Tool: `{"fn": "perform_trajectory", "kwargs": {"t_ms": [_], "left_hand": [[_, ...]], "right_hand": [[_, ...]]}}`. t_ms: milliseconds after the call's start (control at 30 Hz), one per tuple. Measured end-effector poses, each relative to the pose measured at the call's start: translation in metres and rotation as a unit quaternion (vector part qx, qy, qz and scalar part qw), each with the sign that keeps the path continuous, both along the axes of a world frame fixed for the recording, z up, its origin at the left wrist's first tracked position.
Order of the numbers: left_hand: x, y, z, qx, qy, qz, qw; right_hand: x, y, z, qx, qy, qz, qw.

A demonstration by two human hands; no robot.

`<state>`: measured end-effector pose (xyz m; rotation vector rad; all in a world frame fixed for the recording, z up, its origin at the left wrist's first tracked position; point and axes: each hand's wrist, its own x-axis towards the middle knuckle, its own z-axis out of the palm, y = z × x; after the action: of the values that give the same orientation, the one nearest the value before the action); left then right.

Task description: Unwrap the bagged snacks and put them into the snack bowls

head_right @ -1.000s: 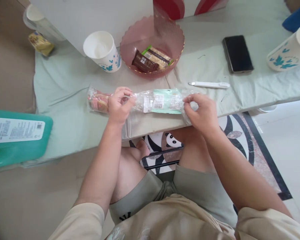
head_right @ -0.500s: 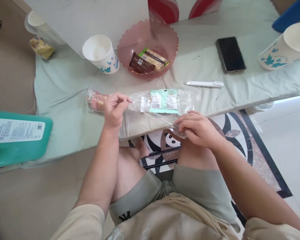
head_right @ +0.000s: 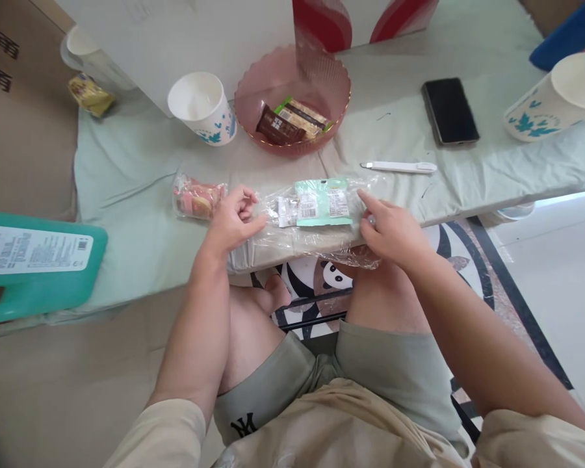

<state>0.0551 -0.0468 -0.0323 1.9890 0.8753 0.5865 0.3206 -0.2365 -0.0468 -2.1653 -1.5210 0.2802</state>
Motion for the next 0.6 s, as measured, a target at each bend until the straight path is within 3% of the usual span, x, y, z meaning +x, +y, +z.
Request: {"fn": "perform_trajectory", "kwargs": {"t_ms": [200, 333, 433, 600], "left_hand": [[0.011, 0.004, -0.013, 0.112, 0.029, 0.072, 0.991], [0.022, 0.009, -0.016, 0.127, 0.050, 0.114, 0.984], [0.029, 0.013, -0.017, 0.073, 0.007, 0.121, 0.990], [0.029, 0.013, -0.018, -0.131, -0.066, 0.116, 0.982]], "right_hand": [[0.003, 0.028, 0.022, -0.008, 0.050, 0.001, 0.999], [-0.013, 0.045, 0.033, 0.050, 0.075, 0.017, 0.996], [-0.029, 0.051, 0.028, 0.078, 0.071, 0.085, 0.991], [-0.045, 0.053, 0.009, 0.049, 0.010, 0.156, 0.987]]}}
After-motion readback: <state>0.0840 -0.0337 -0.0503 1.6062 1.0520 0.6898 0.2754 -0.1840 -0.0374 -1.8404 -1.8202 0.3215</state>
